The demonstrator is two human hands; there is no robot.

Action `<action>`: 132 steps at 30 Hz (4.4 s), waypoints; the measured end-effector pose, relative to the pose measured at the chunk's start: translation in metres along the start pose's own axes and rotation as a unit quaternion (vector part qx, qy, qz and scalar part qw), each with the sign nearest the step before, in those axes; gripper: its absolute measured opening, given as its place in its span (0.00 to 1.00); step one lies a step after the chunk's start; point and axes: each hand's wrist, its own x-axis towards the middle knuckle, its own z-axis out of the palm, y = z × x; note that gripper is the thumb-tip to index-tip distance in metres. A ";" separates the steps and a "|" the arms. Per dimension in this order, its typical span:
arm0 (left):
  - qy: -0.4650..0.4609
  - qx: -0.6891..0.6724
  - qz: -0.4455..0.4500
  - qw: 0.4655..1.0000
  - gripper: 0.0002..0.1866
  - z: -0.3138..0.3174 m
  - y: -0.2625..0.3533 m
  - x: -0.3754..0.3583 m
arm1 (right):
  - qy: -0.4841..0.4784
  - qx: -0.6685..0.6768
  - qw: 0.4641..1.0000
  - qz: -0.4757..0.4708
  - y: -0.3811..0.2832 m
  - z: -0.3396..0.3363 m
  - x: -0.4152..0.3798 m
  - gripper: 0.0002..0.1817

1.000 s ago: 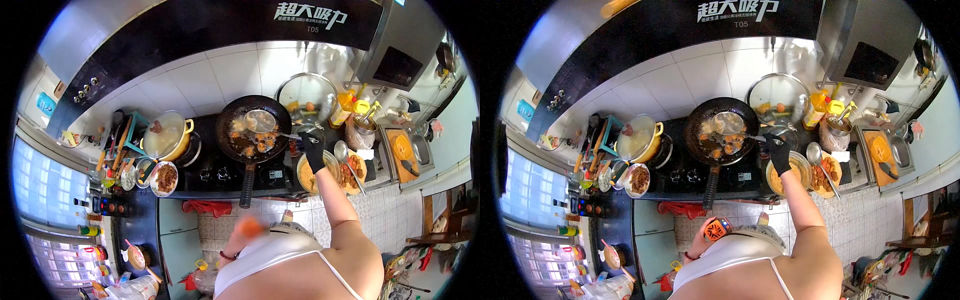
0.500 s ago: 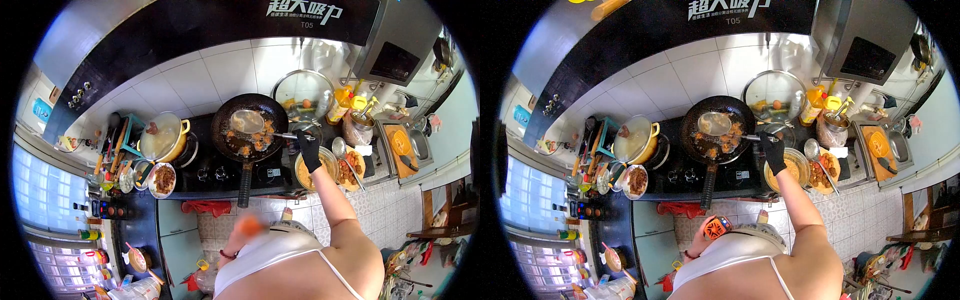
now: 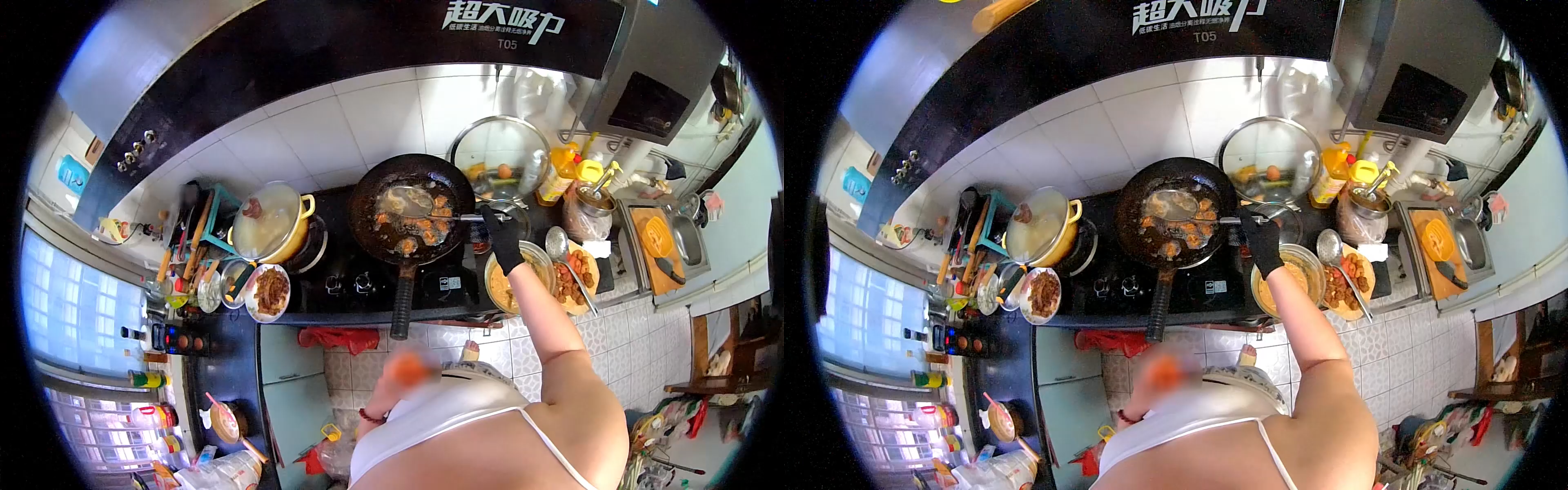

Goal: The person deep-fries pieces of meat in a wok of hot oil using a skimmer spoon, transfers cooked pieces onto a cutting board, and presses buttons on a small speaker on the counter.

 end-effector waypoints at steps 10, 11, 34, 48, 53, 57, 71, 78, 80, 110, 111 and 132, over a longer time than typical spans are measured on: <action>0.033 -0.006 -0.068 0.997 0.40 0.005 0.048 -0.010 | 0.005 0.007 0.998 0.062 0.009 -0.001 0.010 0.19; 0.022 -0.046 -0.067 0.996 0.40 -0.004 0.005 -0.014 | 0.007 0.025 0.998 0.056 0.010 -0.001 0.010 0.19; 0.003 -0.035 -0.070 0.997 0.41 -0.018 -0.045 -0.014 | -0.059 0.055 0.997 0.012 -0.020 -0.020 -0.075 0.11; 0.016 0.008 -0.065 0.998 0.37 -0.006 0.009 -0.020 | 0.075 0.056 0.991 0.099 -0.009 -0.032 -0.031 0.13; 0.026 0.013 -0.064 0.997 0.36 -0.002 0.017 -0.022 | 0.086 0.099 0.991 0.029 -0.024 -0.033 -0.025 0.16; 0.036 0.021 -0.065 0.997 0.34 0.001 0.026 -0.024 | 0.077 0.074 0.993 0.058 -0.010 -0.031 -0.020 0.15; 0.015 0.030 0.001 0.999 0.41 0.008 0.068 -0.010 | 0.027 0.061 0.998 0.003 -0.002 -0.037 -0.035 0.11; 0.022 0.054 0.011 0.998 0.41 0.004 0.055 -0.017 | 0.017 0.066 0.997 0.020 -0.034 -0.044 -0.030 0.09; 0.012 0.109 0.021 0.994 0.41 0.000 0.056 -0.016 | 0.031 0.043 0.998 -0.027 -0.035 -0.049 -0.024 0.09; 0.036 0.052 -0.045 0.997 0.40 0.012 0.054 -0.028 | -0.024 -0.056 0.990 -0.131 -0.066 -0.068 -0.020 0.10; 0.037 0.036 -0.047 0.998 0.40 0.013 0.058 -0.028 | -0.027 -0.095 0.983 -0.152 -0.062 -0.069 -0.020 0.11; 0.067 -0.153 -0.075 0.983 0.40 0.028 -0.021 -0.035 | -0.278 -0.060 0.955 -0.088 0.011 -0.135 0.077 0.15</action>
